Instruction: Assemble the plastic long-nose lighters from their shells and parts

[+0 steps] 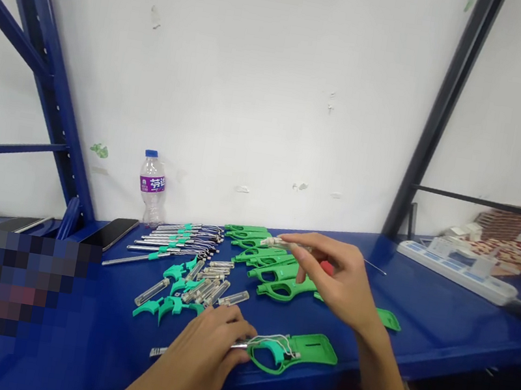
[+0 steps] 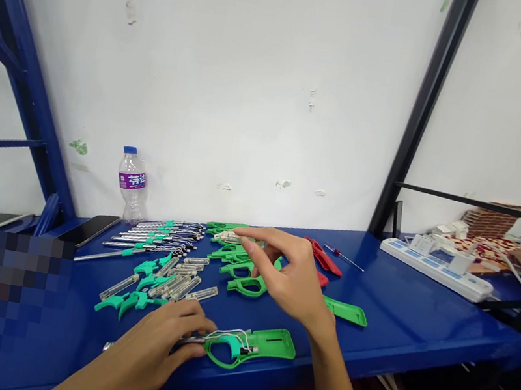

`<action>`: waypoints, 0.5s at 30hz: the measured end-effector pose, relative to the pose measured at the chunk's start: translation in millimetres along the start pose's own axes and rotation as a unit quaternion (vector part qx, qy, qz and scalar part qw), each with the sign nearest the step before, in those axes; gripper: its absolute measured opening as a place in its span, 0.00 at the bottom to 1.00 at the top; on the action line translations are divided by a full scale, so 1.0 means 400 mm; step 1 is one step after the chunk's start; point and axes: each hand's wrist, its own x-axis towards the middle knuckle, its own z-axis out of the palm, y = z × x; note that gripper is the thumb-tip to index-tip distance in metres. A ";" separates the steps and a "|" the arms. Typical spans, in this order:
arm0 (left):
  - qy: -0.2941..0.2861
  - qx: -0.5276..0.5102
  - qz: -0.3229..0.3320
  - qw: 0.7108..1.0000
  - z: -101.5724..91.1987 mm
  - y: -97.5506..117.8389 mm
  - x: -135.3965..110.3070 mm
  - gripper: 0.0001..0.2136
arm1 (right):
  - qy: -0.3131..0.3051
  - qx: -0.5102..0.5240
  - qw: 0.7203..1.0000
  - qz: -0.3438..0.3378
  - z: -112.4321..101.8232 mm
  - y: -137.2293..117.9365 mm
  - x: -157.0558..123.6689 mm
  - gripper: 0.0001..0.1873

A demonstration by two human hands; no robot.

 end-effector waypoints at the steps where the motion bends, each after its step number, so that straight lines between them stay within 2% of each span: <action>1: -0.007 0.011 -0.006 1.000 -0.008 -0.002 0.000 0.12 | -0.007 0.001 1.000 0.000 0.003 0.001 0.000 0.11; 8: -0.015 0.066 -0.034 0.997 -0.053 -0.007 -0.013 0.11 | -0.072 0.032 0.997 0.003 0.037 0.008 -0.001 0.11; 12: -0.003 0.092 -0.057 0.994 -0.061 -0.040 -0.036 0.13 | -0.082 0.050 0.995 0.017 0.039 0.009 0.000 0.11; 15: 0.028 0.120 -0.046 0.991 -0.056 -0.053 -0.059 0.18 | -0.082 0.054 0.995 0.012 0.034 0.013 0.001 0.09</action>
